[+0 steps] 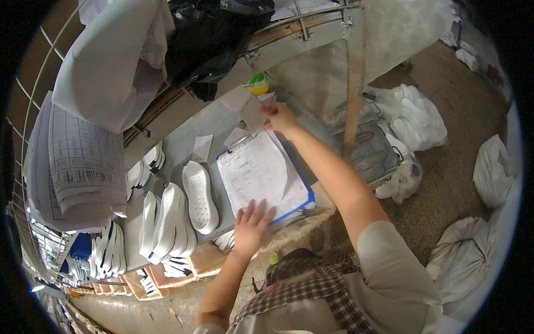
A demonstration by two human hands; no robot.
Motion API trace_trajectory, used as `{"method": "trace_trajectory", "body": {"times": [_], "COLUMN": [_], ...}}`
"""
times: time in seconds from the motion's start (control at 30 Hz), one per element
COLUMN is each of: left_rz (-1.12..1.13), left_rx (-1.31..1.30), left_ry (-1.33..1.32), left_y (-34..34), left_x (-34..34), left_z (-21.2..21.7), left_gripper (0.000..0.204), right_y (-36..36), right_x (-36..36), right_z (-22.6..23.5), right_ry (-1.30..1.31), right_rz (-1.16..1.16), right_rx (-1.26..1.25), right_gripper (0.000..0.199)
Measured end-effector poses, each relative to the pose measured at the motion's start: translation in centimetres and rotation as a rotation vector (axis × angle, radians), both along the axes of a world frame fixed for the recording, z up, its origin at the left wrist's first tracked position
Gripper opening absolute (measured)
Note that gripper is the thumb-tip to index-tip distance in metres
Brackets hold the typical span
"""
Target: The person gathers white and black slippers from bins, places them into a large white sack, ties the sack shut, and then writes on a clipboard. The person then moves the sack and continues handling slippers from the bins.
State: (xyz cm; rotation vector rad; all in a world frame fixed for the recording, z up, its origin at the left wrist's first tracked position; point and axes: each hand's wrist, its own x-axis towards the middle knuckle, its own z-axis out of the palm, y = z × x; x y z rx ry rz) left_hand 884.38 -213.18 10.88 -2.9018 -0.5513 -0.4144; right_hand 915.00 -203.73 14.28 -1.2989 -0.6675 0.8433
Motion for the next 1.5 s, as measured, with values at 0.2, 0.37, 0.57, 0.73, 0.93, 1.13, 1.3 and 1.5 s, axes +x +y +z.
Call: {"method": "trace_trajectory", "body": {"times": [0.2,0.37,0.57,0.73,0.93,1.13,1.3,1.5], "left_rz": [0.004,0.06,0.168,0.216,0.107,0.018,-0.035,-0.029], "left_rx": [0.011,-0.263,-0.217,-0.157,-0.117,0.054,0.009,-1.364], "left_ry": [-0.248,-0.409,-0.457,-0.52,-0.438,-0.221,0.095,-0.567], "left_y": [4.7,6.9,7.0,7.1,5.8,3.6,1.0,1.8], "left_x": [-0.3,-0.6,-0.7,-1.6,-1.2,-0.5,-1.1,2.8], "left_z": [7.6,12.2,13.3,11.9,9.2,5.4,3.2,1.6], "left_gripper": [0.037,0.035,0.031,0.032,0.038,0.034,0.056,0.068], "right_y": [-3.7,-6.1,-6.9,-13.3,-19.1,-23.1,-25.4,-22.1], "right_x": [1.8,-2.3,-5.1,-6.3,-4.8,-3.6,-5.2,-6.9], "right_z": [-3.8,-7.1,-6.1,-5.4,-7.4,-6.5,-1.9,0.4], "right_ry": [-0.167,-0.875,-1.392,-1.576,-1.798,-1.323,-0.549,-1.085], "right_rz": [-0.224,-0.012,0.173,0.257,0.174,-0.261,-0.575,-0.518], "right_rx": [0.295,0.115,-0.108,-0.066,0.081,0.134,0.243,0.424], "right_gripper": [0.03,0.022,0.069,0.078,0.043,0.033,0.016,0.017]}}
